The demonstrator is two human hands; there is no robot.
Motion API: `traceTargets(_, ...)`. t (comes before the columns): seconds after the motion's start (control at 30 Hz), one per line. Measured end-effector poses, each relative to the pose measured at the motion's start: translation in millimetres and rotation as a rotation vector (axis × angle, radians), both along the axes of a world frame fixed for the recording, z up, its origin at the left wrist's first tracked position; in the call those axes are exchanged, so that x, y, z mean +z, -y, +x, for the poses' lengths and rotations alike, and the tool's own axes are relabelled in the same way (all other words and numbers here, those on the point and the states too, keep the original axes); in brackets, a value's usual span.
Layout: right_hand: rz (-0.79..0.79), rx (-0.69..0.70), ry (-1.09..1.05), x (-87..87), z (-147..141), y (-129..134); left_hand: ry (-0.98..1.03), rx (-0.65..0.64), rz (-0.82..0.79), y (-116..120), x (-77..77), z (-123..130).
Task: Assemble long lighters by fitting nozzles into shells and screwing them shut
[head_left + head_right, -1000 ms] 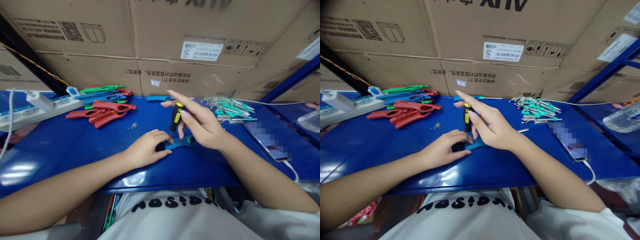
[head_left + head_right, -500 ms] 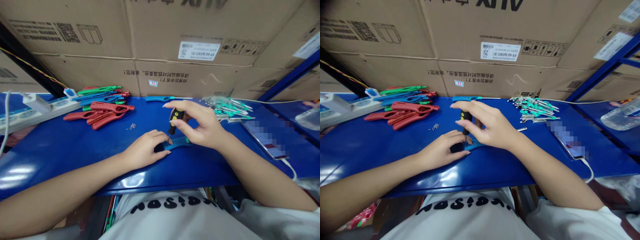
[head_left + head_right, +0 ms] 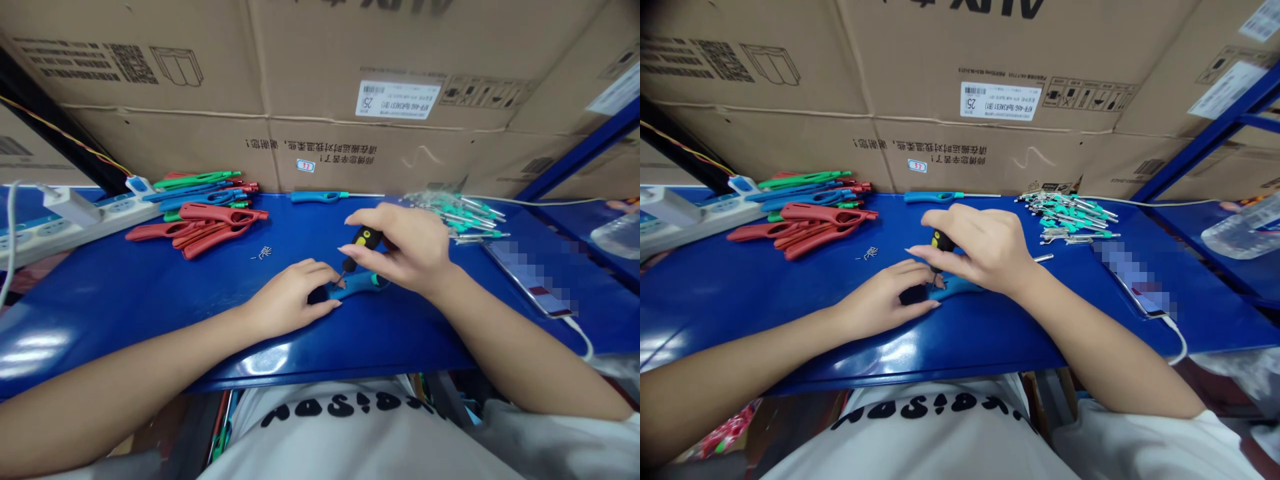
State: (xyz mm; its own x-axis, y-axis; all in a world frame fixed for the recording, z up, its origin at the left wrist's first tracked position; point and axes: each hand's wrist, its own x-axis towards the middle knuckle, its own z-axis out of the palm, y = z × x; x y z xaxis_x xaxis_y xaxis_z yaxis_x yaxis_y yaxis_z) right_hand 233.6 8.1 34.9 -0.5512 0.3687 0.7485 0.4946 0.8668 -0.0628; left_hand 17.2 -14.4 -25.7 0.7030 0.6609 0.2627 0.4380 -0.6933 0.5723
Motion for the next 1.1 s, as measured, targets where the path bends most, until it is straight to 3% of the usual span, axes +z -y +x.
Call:
traceTargets(0.07,0.002,-0.009,-0.001,-1.0,0.1,-0.7,0.004,-0.002,0.0,0.0,0.1,0.1)
traceTargets(0.23,-0.274,0.13,-0.018,-0.9,-4.4,1.3,0.0,0.016,-0.003,0.3,1.2,0.2)
traceTargets(0.4,-0.078,0.048,-0.059,-0.8,-3.3,1.4,0.0,0.002,0.009,0.0,0.9,0.3)
traceTargets(0.6,-0.32,0.201,-0.082,-0.2,-6.6,4.7,-0.017,0.007,0.009,0.1,1.3,0.2)
traceTargets(0.8,-0.135,0.099,-0.017,-1.3,-3.6,1.6,-0.017,0.001,0.013,0.2,0.3,0.0)
traceTargets(0.97,-0.329,0.205,0.001,-3.6,-4.5,1.4,-0.017,0.027,-0.01,0.6,1.1,0.1)
traceTargets(1.1,-0.156,0.12,-0.013,-4.1,-3.6,1.2,-0.008,0.001,0.002,0.6,1.8,0.2)
